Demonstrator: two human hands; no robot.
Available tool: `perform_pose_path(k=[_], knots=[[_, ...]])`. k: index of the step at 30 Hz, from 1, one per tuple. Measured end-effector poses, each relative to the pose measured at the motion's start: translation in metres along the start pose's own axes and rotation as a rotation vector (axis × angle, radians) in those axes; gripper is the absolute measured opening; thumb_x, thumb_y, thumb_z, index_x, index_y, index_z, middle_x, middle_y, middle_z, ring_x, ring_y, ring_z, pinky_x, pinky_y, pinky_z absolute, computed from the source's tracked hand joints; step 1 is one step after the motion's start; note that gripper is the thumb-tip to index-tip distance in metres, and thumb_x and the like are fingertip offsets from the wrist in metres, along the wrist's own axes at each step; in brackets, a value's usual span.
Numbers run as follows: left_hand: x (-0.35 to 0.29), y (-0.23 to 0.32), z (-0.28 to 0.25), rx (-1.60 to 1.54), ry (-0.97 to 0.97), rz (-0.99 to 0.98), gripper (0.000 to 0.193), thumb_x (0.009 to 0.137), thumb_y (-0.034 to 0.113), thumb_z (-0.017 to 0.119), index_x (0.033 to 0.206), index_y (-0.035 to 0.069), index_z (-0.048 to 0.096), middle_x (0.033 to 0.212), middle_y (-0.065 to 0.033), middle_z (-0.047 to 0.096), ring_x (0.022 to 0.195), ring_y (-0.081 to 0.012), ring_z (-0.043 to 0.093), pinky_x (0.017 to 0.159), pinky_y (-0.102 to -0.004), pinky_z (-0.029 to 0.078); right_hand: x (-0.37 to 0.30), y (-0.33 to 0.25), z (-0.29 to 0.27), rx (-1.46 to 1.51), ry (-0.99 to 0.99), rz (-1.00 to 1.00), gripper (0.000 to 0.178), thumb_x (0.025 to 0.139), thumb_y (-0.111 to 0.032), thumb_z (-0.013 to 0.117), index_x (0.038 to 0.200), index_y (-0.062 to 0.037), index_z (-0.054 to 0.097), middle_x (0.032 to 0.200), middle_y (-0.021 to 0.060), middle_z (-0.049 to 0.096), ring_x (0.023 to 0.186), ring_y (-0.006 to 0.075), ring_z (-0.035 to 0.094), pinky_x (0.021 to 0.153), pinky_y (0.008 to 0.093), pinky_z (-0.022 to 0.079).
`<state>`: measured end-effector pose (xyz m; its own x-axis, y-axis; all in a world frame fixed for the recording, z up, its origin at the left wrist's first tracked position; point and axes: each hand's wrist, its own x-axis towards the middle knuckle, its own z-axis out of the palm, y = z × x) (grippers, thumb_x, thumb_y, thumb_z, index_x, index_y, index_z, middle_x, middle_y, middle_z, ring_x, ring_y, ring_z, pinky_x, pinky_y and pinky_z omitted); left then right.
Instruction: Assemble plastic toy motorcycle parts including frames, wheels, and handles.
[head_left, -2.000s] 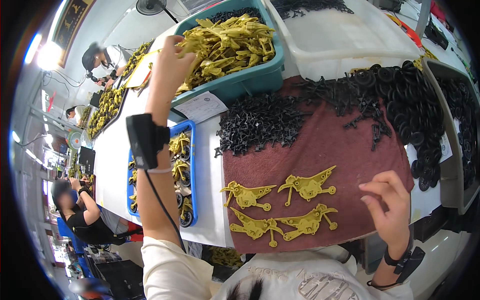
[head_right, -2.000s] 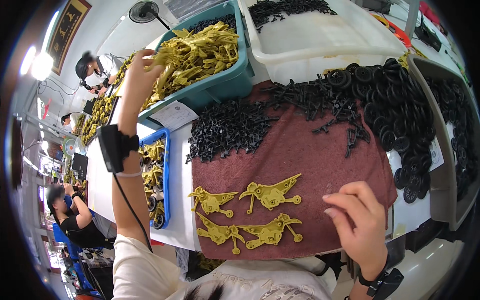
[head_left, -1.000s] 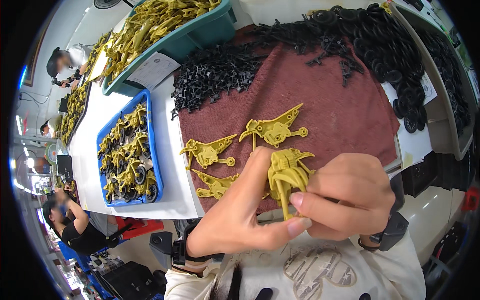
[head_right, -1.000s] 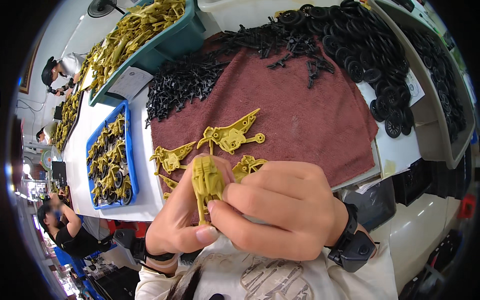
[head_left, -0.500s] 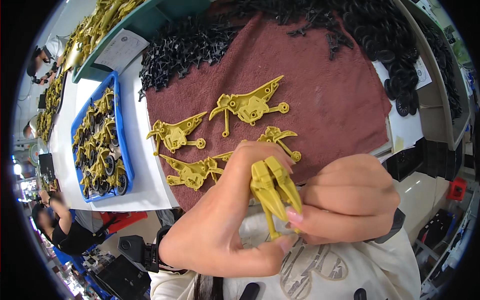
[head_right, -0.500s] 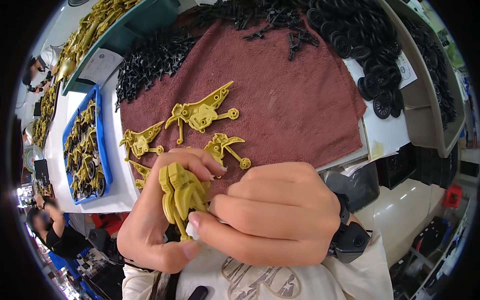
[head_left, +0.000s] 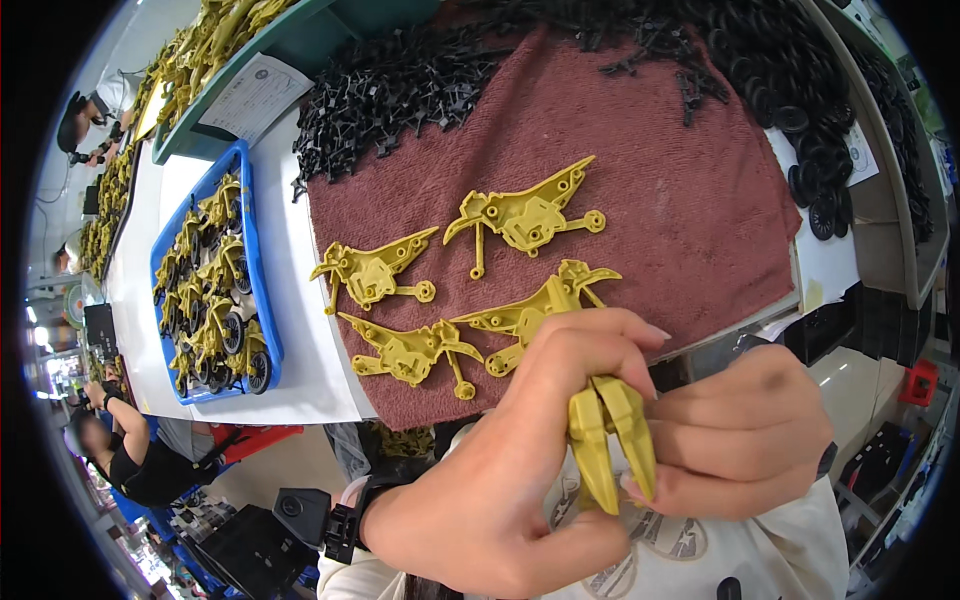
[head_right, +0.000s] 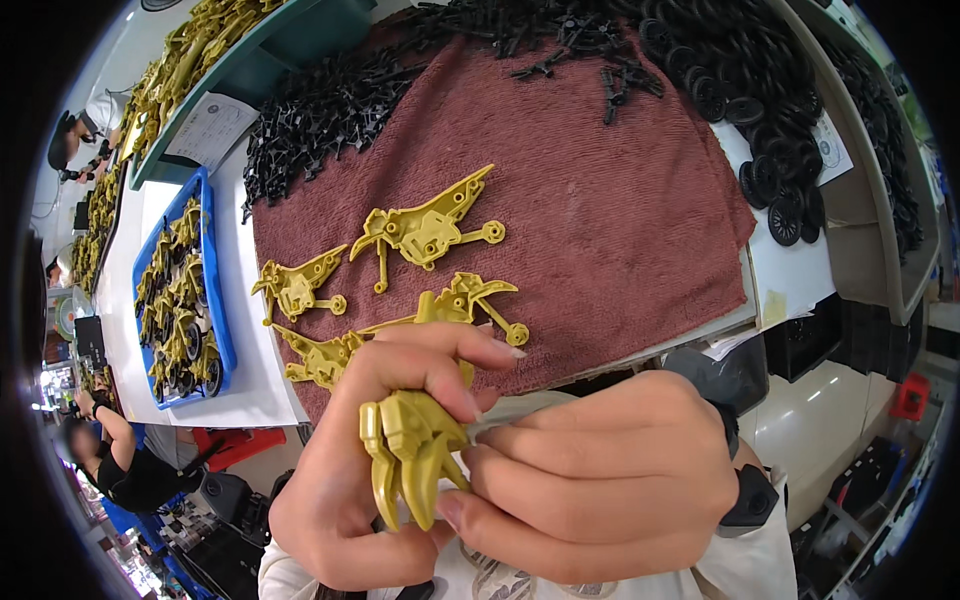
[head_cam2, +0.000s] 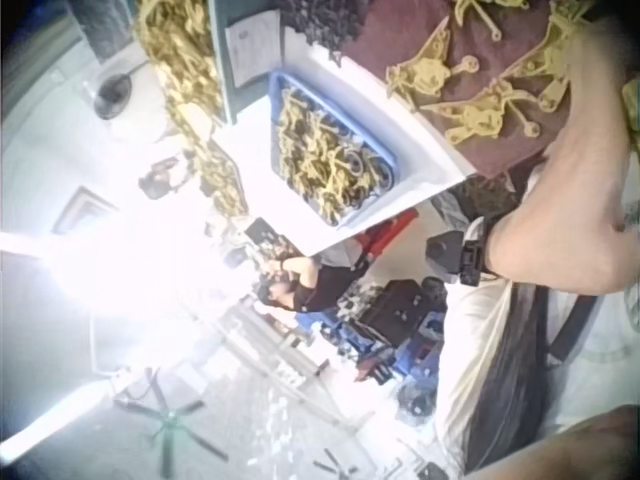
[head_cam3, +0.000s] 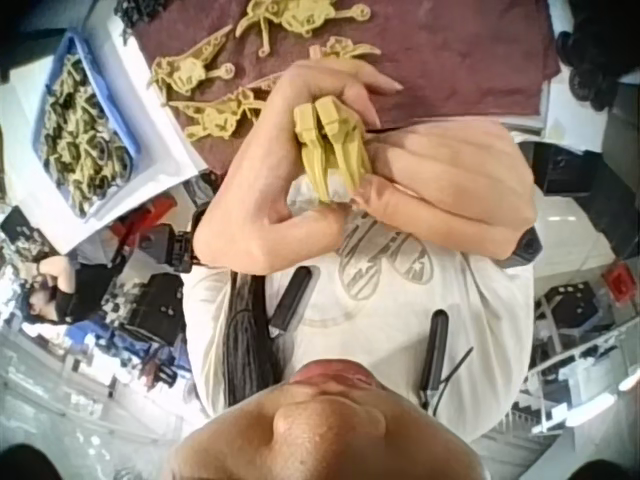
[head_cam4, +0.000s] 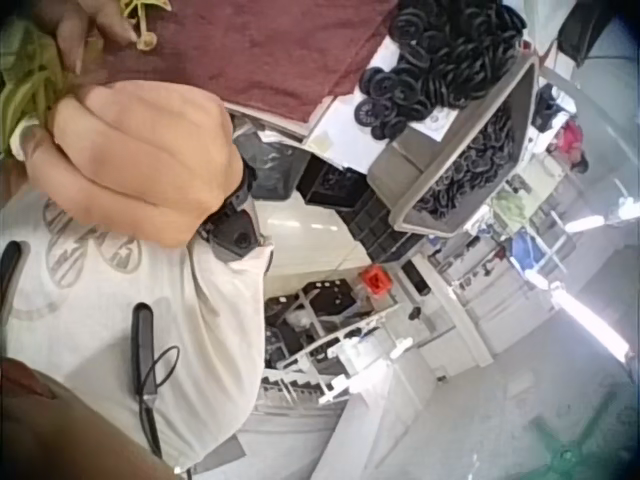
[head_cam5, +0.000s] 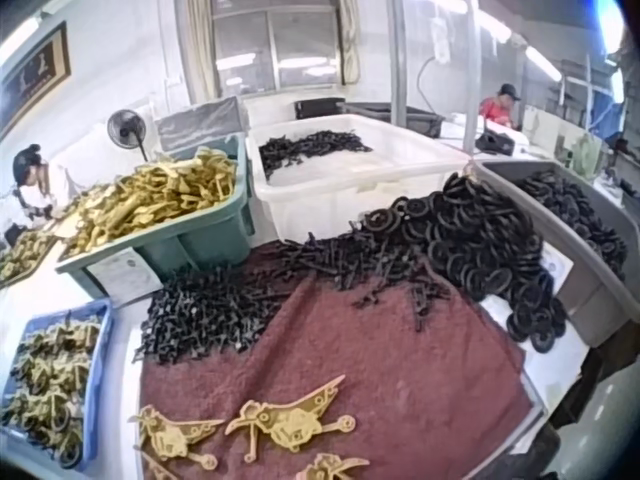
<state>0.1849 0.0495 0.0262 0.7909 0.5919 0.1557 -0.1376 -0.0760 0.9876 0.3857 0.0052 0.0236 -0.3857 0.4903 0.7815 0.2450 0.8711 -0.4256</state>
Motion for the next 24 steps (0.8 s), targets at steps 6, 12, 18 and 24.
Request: perform_pose_path(k=[6,12,18,24], knots=[[0.006,0.006,-0.002,0.088,-0.068,0.082,0.062,0.061,-0.004,0.054,0.122,0.002,0.044,0.127,-0.0172,0.047,0.116,-0.0238,0.048,0.100,-0.0340,0.035,-0.006,-0.002,-0.006,-0.131,-0.046,-0.003,0.018,0.070,-0.002,0.074,0.087,-0.0053,0.068,0.080,0.0103,0.069,0.065,0.0185,0.067,0.046,0.0235,0.048],[-0.014,0.024,-0.008,-0.293,0.254,-0.256,0.036,0.087,0.023,0.070,0.106,0.003,0.045,0.126,-0.0322,0.048,0.120,-0.0430,0.053,0.101,-0.0553,0.046,-0.031,-0.027,-0.055,-0.285,0.119,0.334,0.015,0.084,-0.021,0.064,0.095,-0.0105,0.064,0.073,0.0024,0.060,0.059,0.0143,0.058,0.053,0.0268,0.042],[-0.005,0.012,-0.023,-0.278,0.409,-0.238,0.026,0.090,0.014,0.057,0.107,-0.002,0.046,0.143,-0.0339,0.031,0.128,-0.0499,0.043,0.087,-0.0504,0.057,-0.057,0.007,-0.030,0.187,0.613,1.005,0.021,0.089,0.003,0.057,0.110,0.0045,0.058,0.096,0.0143,0.065,0.081,0.0166,0.064,0.071,0.0249,0.052],[0.013,0.004,-0.016,0.081,0.653,-0.210,0.044,0.098,0.021,0.039,0.124,-0.013,0.046,0.125,-0.0352,0.053,0.105,-0.0393,0.065,0.061,-0.0342,0.064,-0.059,0.008,-0.023,-0.366,0.288,1.006,0.017,0.083,0.007,0.061,0.099,0.0044,0.064,0.100,0.0120,0.064,0.084,0.0132,0.062,0.074,0.0251,0.049]])
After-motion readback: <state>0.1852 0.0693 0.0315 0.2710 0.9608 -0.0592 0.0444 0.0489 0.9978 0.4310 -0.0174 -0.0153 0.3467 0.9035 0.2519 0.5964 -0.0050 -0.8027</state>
